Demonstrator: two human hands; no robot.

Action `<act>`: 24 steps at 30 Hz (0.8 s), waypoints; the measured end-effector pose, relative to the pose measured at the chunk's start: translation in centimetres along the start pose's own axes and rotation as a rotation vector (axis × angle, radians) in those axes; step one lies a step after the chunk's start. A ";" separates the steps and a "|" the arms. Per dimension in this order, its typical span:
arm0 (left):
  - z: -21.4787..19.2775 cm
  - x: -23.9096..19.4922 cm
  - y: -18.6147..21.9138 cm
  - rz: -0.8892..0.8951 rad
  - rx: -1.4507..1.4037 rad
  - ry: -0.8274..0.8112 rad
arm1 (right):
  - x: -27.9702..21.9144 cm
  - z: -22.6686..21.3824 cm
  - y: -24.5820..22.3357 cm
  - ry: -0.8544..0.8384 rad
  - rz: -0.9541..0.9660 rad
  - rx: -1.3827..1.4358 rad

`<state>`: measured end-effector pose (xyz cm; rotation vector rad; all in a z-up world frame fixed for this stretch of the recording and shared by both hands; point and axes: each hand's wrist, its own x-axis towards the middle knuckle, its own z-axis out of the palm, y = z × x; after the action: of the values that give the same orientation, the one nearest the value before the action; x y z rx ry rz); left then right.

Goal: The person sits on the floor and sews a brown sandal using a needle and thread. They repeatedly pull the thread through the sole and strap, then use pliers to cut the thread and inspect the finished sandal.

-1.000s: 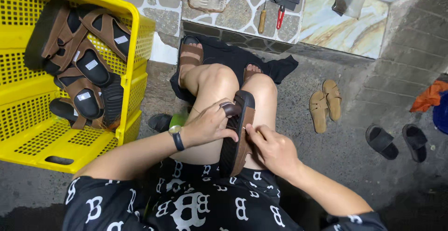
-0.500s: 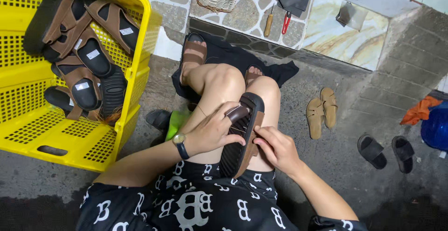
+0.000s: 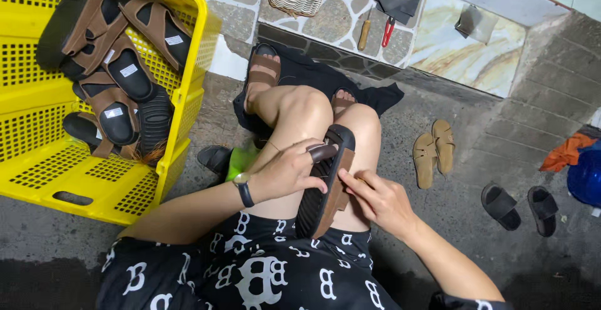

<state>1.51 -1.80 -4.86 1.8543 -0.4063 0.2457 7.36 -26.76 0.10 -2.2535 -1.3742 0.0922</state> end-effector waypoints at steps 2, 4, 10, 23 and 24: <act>0.1 -0.2 -0.5 -0.008 -0.015 0.007 | -0.2 1.5 1.0 -0.025 -0.039 -0.036; -0.2 -0.2 -0.3 -0.010 -0.024 0.020 | 0.2 2.2 1.4 -0.046 -0.087 -0.075; 1.4 -2.8 0.7 -0.059 0.264 0.028 | -0.8 1.4 0.8 -0.083 -0.027 -0.133; 5.8 -4.6 -2.2 -0.623 -0.670 0.143 | -0.4 1.7 -0.7 0.171 0.010 -0.039; 5.7 -4.4 -1.6 -0.652 -0.708 0.090 | -0.5 1.4 -0.7 0.180 0.008 -0.048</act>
<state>-2.10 -6.07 -9.68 1.1821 0.1785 -0.2392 6.14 -26.43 -0.91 -2.2454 -1.2846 -0.1385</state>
